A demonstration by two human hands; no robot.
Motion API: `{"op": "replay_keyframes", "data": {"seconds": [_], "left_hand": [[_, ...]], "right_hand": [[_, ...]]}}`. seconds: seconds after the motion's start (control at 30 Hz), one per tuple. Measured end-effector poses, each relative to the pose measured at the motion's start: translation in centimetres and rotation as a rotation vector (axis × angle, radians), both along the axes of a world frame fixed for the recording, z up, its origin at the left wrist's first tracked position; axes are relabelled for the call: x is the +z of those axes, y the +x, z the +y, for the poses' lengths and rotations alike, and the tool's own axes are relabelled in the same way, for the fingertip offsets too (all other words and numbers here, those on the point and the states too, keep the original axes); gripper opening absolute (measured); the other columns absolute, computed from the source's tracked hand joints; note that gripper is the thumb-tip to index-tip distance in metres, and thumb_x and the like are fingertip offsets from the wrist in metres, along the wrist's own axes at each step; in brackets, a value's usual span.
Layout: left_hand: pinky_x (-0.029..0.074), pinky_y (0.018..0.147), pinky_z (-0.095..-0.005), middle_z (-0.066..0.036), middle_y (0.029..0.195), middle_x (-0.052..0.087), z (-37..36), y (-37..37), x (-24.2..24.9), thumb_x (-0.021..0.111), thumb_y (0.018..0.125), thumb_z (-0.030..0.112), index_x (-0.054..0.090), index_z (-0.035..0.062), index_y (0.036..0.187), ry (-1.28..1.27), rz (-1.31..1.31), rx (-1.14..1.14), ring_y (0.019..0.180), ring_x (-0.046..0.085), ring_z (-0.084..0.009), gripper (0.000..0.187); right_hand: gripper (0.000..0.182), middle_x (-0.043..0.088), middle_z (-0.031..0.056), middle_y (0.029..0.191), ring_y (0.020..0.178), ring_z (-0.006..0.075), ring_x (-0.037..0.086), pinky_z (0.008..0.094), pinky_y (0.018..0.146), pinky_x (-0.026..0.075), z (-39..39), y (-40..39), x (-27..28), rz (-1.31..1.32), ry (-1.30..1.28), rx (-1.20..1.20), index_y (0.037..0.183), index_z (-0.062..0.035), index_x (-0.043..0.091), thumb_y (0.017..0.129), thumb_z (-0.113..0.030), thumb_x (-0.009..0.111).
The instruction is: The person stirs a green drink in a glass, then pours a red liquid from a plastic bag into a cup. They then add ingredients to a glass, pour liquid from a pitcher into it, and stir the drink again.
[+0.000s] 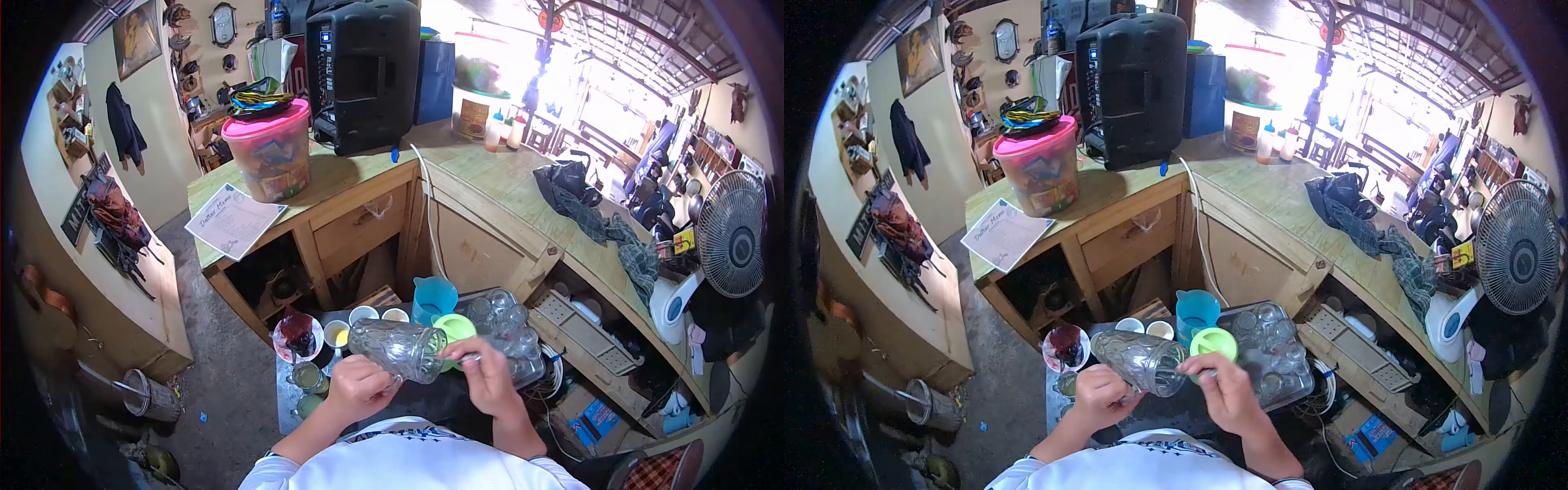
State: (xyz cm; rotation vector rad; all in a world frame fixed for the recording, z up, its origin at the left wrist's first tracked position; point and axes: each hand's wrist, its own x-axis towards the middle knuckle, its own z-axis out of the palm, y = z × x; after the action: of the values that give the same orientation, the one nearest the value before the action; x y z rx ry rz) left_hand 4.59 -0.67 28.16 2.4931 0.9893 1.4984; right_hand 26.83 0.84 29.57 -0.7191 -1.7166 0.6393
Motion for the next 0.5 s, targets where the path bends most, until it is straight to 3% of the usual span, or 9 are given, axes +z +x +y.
{"op": "replay_keyframes", "data": {"seconds": [0.03,0.1,0.13,0.27,0.3,0.37,0.43,0.5], "left_hand": [[0.040,0.045,-0.0315,-0.003,0.053,0.053,0.1,0.1,-0.1,0.077,0.060,0.004,0.052,0.0088,0.060,0.005,0.002,-0.001,0.047,0.054,-0.0205,0.025],[0.041,0.047,-0.0315,-0.002,0.056,0.055,0.0,0.2,-0.4,0.076,0.059,0.004,0.055,0.0092,0.063,0.111,0.003,0.064,0.049,0.055,-0.0197,0.022],[0.041,0.047,-0.0315,-0.002,0.056,0.055,0.0,0.2,-0.4,0.076,0.059,0.004,0.055,0.0092,0.063,0.108,0.002,0.067,0.049,0.055,-0.0197,0.022],[0.042,0.049,-0.0310,-0.003,0.060,0.056,0.0,0.7,-0.3,0.076,0.055,0.005,0.054,0.0102,0.063,0.166,0.061,0.094,0.051,0.057,-0.0204,0.024],[0.043,0.051,-0.0309,-0.003,0.061,0.057,0.1,0.9,-0.3,0.075,0.055,0.005,0.054,0.0102,0.065,0.182,0.093,0.105,0.052,0.057,-0.0198,0.024],[0.043,0.052,-0.0307,-0.003,0.062,0.057,0.2,0.8,-0.2,0.075,0.055,0.006,0.055,0.0101,0.066,0.205,0.111,0.113,0.053,0.058,-0.0194,0.024],[0.044,0.053,-0.0305,-0.002,0.062,0.058,0.3,0.8,-0.2,0.075,0.055,0.007,0.055,0.0100,0.067,0.223,0.128,0.126,0.054,0.058,-0.0190,0.024],[0.044,0.054,-0.0304,-0.002,0.062,0.057,0.3,0.9,-0.5,0.075,0.057,0.007,0.055,0.0098,0.067,0.219,0.129,0.124,0.054,0.058,-0.0190,0.023]], "right_hand": [[0.028,0.067,0.0122,0.079,0.066,0.0125,0.057,0.0251,0.061,0.041,-0.4,0.4,-0.4,0.002,0.005,-0.001,0.091,-0.0037,0.054,0.101,-0.027,0.041],[0.033,0.069,0.0121,0.085,0.063,0.0076,0.051,0.0226,0.059,0.040,-0.8,2.1,-0.8,0.269,-0.378,0.079,0.093,-0.0028,0.055,0.101,-0.033,0.043],[0.039,0.069,0.0114,0.088,0.061,0.0047,0.045,0.0190,0.056,0.036,-0.5,3.0,-1.2,0.419,-0.386,0.083,0.098,-0.0002,0.060,0.100,-0.036,0.045],[0.042,0.068,0.0119,0.087,0.056,0.0040,0.041,0.0178,0.052,0.034,-1.6,1.7,-1.3,0.371,-0.659,0.260,0.109,0.0050,0.064,0.099,-0.032,0.048],[0.039,0.067,0.0112,0.084,0.054,0.0036,0.040,0.0197,0.052,0.036,-2.1,1.2,-0.7,0.285,-0.680,0.367,0.109,0.0064,0.064,0.099,-0.029,0.049],[0.041,0.064,0.0086,0.075,0.051,0.0037,0.037,0.0211,0.052,0.034,-1.8,1.4,-1.9,0.466,-0.670,0.365,0.106,0.0097,0.063,0.100,-0.028,0.047],[0.043,0.061,0.0063,0.067,0.049,0.0039,0.034,0.0220,0.050,0.031,-0.9,3.4,-2.2,0.750,-0.688,0.325,0.105,0.0127,0.062,0.101,-0.027,0.045],[0.045,0.059,0.0043,0.062,0.048,0.0039,0.032,0.0218,0.050,0.029,-1.0,3.3,-1.8,0.719,-0.672,0.204,0.104,0.0140,0.062,0.101,-0.027,0.043]]}}
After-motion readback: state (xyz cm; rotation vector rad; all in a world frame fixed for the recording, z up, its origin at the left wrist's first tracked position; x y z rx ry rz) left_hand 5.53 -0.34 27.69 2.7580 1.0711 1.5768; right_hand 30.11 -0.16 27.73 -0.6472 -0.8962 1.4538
